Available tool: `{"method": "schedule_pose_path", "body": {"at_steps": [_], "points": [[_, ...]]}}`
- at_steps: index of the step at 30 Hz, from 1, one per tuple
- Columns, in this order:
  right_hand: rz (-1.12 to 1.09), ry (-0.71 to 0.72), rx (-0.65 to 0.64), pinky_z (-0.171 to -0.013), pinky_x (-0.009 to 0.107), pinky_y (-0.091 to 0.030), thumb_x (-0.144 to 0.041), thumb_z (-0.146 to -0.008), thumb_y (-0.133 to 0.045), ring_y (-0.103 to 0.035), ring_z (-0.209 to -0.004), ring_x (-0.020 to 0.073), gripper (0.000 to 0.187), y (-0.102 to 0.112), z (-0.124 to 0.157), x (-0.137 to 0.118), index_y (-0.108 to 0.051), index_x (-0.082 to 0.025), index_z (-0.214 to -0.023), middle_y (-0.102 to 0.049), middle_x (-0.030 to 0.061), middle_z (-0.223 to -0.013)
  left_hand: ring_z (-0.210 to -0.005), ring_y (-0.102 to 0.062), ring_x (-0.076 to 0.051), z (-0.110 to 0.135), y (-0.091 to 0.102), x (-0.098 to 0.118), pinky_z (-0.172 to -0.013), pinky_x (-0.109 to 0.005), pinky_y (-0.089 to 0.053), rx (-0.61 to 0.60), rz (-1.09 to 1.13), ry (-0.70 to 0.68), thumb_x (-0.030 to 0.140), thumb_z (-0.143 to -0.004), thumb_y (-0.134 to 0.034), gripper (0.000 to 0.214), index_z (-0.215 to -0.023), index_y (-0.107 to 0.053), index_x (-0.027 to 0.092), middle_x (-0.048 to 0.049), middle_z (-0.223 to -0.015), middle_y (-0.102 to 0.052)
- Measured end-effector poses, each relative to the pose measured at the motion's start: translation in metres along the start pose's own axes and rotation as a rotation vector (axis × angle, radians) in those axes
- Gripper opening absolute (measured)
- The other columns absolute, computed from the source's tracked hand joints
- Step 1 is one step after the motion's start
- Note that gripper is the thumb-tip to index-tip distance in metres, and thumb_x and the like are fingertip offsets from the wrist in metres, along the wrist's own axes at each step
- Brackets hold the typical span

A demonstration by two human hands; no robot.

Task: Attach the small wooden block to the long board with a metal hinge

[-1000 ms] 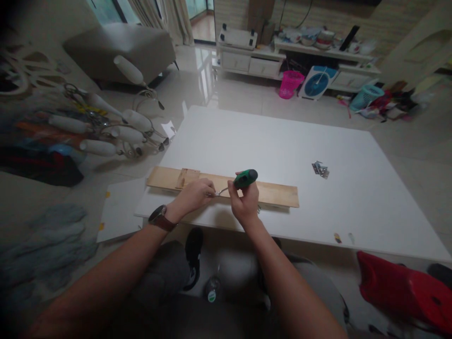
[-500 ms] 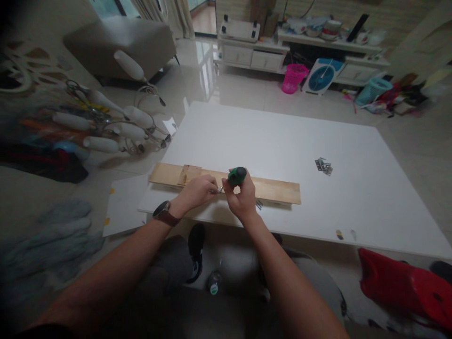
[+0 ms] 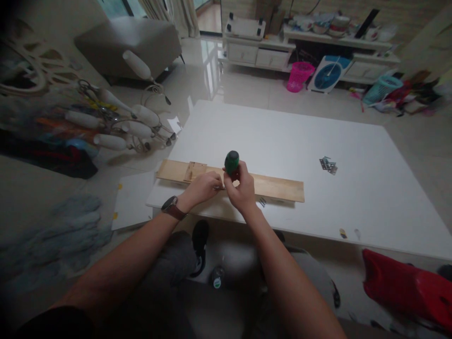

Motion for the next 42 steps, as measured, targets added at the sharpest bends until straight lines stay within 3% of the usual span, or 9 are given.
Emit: {"method": "schedule_pose_path", "body": {"at_steps": [7, 17, 21, 24, 27, 30, 35, 39, 42], "points": [[0.103, 0.013, 0.025, -0.062, 0.031, -0.051, -0.034, -0.089, -0.076, -0.062, -0.065, 0.0139, 0.019, 0.004, -0.003, -0.002, -0.061, -0.025, -0.096, -0.067, -0.0031, -0.078, -0.101, -0.068, -0.024, 0.000, 0.002, 0.002, -0.085, -0.034, -0.052, -0.001, 0.014, 0.006, 0.007, -0.091, -0.064, 0.021, -0.095, -0.083, 0.017, -0.0092, -0.103, -0.076], [0.016, -0.035, 0.056, -0.062, 0.029, -0.051, -0.034, -0.087, -0.075, -0.064, -0.069, 0.0136, 0.025, 0.000, -0.007, 0.004, -0.056, -0.027, -0.101, -0.075, -0.0011, -0.091, -0.105, -0.068, -0.023, 0.000, 0.002, -0.001, -0.094, -0.034, -0.053, 0.006, 0.072, -0.017, 0.008, -0.090, -0.063, 0.022, -0.096, -0.081, 0.018, -0.0088, -0.102, -0.074], [0.080, 0.036, 0.024, -0.064, 0.029, -0.050, -0.027, -0.089, -0.066, -0.062, -0.067, 0.0124, 0.020, -0.002, -0.008, -0.004, -0.057, -0.026, -0.107, -0.075, -0.0005, -0.093, -0.105, -0.068, -0.024, 0.007, 0.015, -0.004, -0.095, -0.035, -0.055, -0.020, 0.044, 0.047, 0.010, -0.084, -0.071, 0.023, -0.104, -0.080, 0.017, -0.0091, -0.106, -0.073], [0.111, 0.050, 0.007, -0.064, 0.029, -0.048, -0.029, -0.087, -0.065, -0.061, -0.064, 0.0129, 0.023, -0.003, -0.009, -0.003, -0.056, -0.025, -0.108, -0.073, -0.0003, -0.090, -0.113, -0.068, -0.027, 0.024, 0.035, 0.001, -0.101, -0.039, -0.055, -0.054, 0.034, 0.124, 0.016, -0.075, -0.085, 0.044, -0.117, -0.076, 0.017, -0.0096, -0.117, -0.074], [0.140, 0.019, -0.004, -0.063, 0.029, -0.045, -0.036, -0.087, -0.064, -0.060, -0.062, 0.0146, 0.023, -0.004, -0.010, 0.000, -0.054, -0.024, -0.104, -0.069, -0.0018, -0.080, -0.117, -0.068, -0.029, 0.059, 0.066, 0.030, -0.106, -0.044, -0.053, 0.044, 0.051, 0.196, 0.022, -0.086, -0.079, 0.033, -0.118, -0.074, 0.016, -0.0123, -0.120, -0.074], [0.188, -0.042, -0.009, -0.066, 0.030, -0.045, -0.041, -0.083, -0.063, -0.062, -0.065, 0.0165, 0.026, -0.005, -0.009, 0.004, -0.053, -0.024, -0.101, -0.068, -0.0002, -0.081, -0.117, -0.068, -0.026, 0.115, 0.077, 0.087, -0.107, -0.041, -0.052, 0.091, 0.160, 0.179, 0.021, -0.095, -0.069, 0.023, -0.117, -0.072, 0.018, -0.0108, -0.122, -0.075], [0.180, -0.051, 0.028, -0.067, 0.032, -0.043, -0.038, -0.080, -0.060, -0.059, -0.064, 0.0183, 0.024, -0.007, -0.012, 0.001, -0.052, -0.024, -0.098, -0.070, 0.0039, -0.082, -0.116, -0.068, -0.023, 0.236, 0.029, 0.170, -0.106, -0.036, -0.051, -0.105, 0.378, 0.269, 0.021, -0.092, -0.069, 0.022, -0.114, -0.074, 0.024, -0.0061, -0.119, -0.075], [0.187, -0.041, 0.009, -0.070, 0.034, -0.045, -0.032, -0.079, -0.059, -0.061, -0.067, 0.0193, 0.026, -0.015, -0.019, 0.000, -0.056, -0.022, -0.103, -0.075, 0.0100, -0.095, -0.117, -0.068, -0.023, 0.315, -0.007, 0.186, -0.107, -0.036, -0.050, -0.108, 0.508, 0.475, 0.023, -0.088, -0.071, 0.024, -0.110, -0.077, 0.029, -0.0055, -0.119, -0.076], [0.208, -0.038, -0.018, -0.071, 0.034, -0.046, -0.029, -0.078, -0.061, -0.062, -0.068, 0.0198, 0.029, -0.020, -0.022, 0.000, -0.059, -0.021, -0.107, -0.076, 0.0106, -0.098, -0.118, -0.067, -0.025, 0.338, -0.014, 0.188, -0.110, -0.039, -0.049, -0.078, 0.548, 0.552, 0.025, -0.086, -0.070, 0.026, -0.111, -0.078, 0.030, -0.0070, -0.120, -0.076]]}}
Point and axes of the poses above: each hand's wrist, its own z-axis away from the middle knuckle, its own y-axis out of the back of the hand, x = y × z, the point moved 8 cm from there along -z, towards the middle knuckle
